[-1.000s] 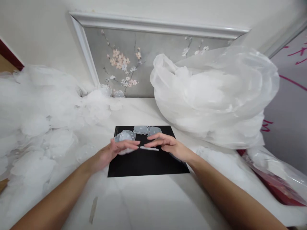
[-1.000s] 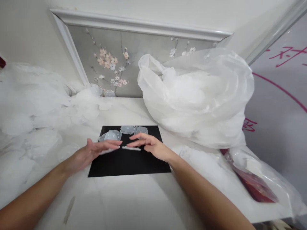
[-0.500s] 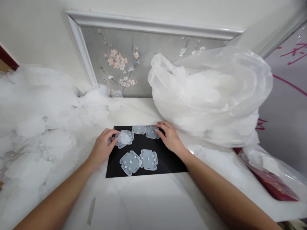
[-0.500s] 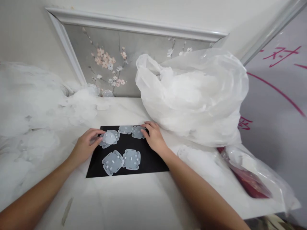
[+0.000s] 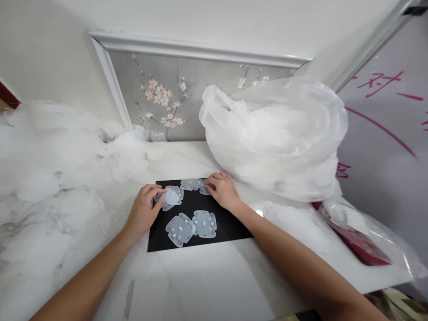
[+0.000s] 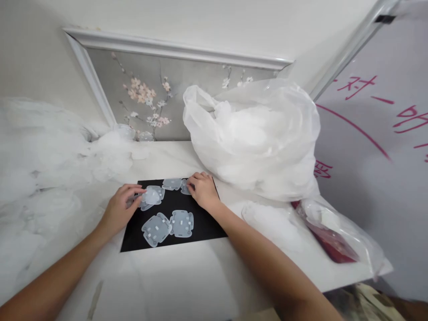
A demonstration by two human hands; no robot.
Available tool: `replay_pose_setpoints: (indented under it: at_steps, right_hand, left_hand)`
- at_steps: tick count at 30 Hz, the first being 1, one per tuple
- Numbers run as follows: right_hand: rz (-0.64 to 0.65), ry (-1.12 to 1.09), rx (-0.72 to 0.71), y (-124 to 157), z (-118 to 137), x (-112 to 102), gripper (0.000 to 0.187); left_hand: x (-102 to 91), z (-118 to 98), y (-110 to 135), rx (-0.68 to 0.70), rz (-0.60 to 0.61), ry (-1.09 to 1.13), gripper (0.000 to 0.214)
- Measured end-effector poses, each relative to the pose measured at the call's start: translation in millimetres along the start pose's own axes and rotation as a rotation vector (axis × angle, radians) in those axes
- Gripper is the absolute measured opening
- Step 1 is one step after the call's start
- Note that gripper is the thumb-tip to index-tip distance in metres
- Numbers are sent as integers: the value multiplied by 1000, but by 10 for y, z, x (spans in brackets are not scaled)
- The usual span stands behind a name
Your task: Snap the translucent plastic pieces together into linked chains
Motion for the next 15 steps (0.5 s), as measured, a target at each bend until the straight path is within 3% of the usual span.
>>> replay_pose_setpoints:
  at_steps: [5,9,10,13,15]
  right_hand:
    - [-48,-133,75,-44,-46,-40,13]
    - [-162,-506,131,181,-204,-395,15]
    - [-109,-600,98,288,-188,-503,17]
    - [358,-719,-37,765,38,-719,35]
    - [659,-715,-39,1159,152,-810,45]
  left_hand:
    - [-88,-251,127,104,-81,24,22]
    - [-60,-311,184,133,-53,58,22]
    - [-61,-293,182,122,-49,66,22]
    - [-85,-198,151,65,-52,95,21]
    - [-97,-126,117,27,-59,111,20]
Point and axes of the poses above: each hand's wrist, its own y-axis away from the middle knuckle, its own x-axis out of the palm, z = x × y, the point moved 8 cm from there along -y, towards the middle knuckle, and after that the axes turned 5 degrees about z, right-handed, at the moved point
